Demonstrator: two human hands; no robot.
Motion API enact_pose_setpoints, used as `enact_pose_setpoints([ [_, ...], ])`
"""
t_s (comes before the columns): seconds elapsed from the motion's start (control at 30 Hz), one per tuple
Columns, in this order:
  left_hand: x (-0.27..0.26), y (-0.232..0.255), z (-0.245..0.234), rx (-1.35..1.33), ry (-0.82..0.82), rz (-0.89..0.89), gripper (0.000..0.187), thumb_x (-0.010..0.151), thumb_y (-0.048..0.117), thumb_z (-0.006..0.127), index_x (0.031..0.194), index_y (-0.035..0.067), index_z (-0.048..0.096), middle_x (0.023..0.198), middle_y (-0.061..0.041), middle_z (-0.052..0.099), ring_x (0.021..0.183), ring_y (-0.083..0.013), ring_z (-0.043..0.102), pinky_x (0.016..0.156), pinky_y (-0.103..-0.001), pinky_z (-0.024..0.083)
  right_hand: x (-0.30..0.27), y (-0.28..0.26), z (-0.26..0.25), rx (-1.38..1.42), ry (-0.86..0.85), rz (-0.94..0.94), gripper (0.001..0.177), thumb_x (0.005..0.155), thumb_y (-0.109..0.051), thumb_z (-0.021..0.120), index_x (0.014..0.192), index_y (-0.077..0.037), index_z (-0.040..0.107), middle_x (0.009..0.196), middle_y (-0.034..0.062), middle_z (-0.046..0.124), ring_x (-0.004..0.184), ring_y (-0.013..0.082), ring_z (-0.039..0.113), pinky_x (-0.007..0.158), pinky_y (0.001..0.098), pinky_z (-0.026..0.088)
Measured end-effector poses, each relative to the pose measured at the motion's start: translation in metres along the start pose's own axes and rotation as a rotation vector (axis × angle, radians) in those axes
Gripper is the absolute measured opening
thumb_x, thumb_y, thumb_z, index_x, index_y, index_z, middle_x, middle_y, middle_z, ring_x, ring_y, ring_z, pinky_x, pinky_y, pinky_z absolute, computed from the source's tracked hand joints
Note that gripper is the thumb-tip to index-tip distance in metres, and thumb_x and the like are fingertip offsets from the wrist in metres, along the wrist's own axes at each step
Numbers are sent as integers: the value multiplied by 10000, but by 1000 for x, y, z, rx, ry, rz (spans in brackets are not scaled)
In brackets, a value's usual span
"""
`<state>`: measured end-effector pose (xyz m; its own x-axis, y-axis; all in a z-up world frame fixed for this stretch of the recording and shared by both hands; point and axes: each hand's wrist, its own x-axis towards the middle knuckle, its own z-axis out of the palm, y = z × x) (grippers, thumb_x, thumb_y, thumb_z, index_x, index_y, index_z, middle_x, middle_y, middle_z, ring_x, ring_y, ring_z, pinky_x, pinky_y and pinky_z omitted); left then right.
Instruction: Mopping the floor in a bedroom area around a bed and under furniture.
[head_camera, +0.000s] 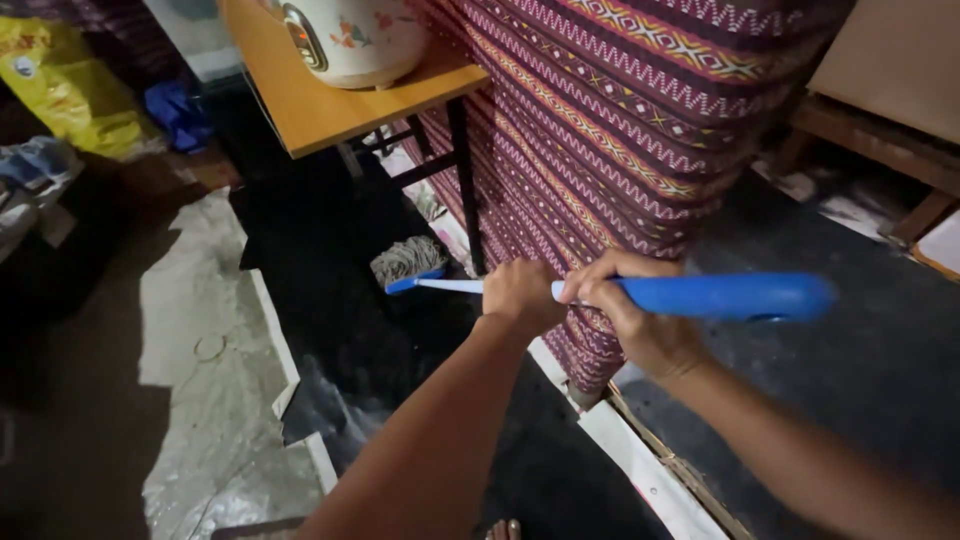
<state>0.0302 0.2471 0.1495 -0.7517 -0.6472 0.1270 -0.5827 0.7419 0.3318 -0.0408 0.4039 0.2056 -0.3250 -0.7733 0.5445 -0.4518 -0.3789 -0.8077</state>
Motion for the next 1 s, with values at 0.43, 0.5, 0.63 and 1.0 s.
enact_pose_setpoints([
  [0.43, 27, -120, 48, -81, -47, 12, 250, 769, 319, 754, 942, 139, 767, 980, -151, 752, 952, -370, 723, 823, -489, 578, 19, 74, 82, -82, -73, -193, 105, 951, -48, 600, 938, 4, 690, 972, 116, 763, 1000, 213, 741, 940, 344, 577],
  [0.5, 55, -153, 60, -26, -20, 30, 227, 777, 289, 749, 933, 125, 757, 954, -163, 750, 947, -379, 725, 848, -487, 577, 42, 113, 98, -56, -65, -323, 40, 963, -13, 624, 927, 3, 632, 996, 107, 763, 1035, 198, 746, 955, 327, 593],
  [0.63, 119, -208, 59, -127, 46, 87, 251, 710, 247, 761, 936, 137, 763, 918, -171, 745, 912, -391, 720, 826, -495, 571, 102, 154, 130, 10, -75, -184, 52, 951, 34, 615, 923, 18, 656, 982, 129, 745, 905, 196, 709, 824, 325, 566],
  [1.0, 258, -324, 80, -327, 200, -13, 231, 749, 239, 732, 963, 150, 739, 1112, -164, 713, 1001, -384, 701, 862, -478, 564, 251, 273, 203, -81, -126, -409, 50, 969, 48, 593, 949, 16, 626, 1005, 128, 717, 1018, 208, 723, 1047, 366, 554],
])
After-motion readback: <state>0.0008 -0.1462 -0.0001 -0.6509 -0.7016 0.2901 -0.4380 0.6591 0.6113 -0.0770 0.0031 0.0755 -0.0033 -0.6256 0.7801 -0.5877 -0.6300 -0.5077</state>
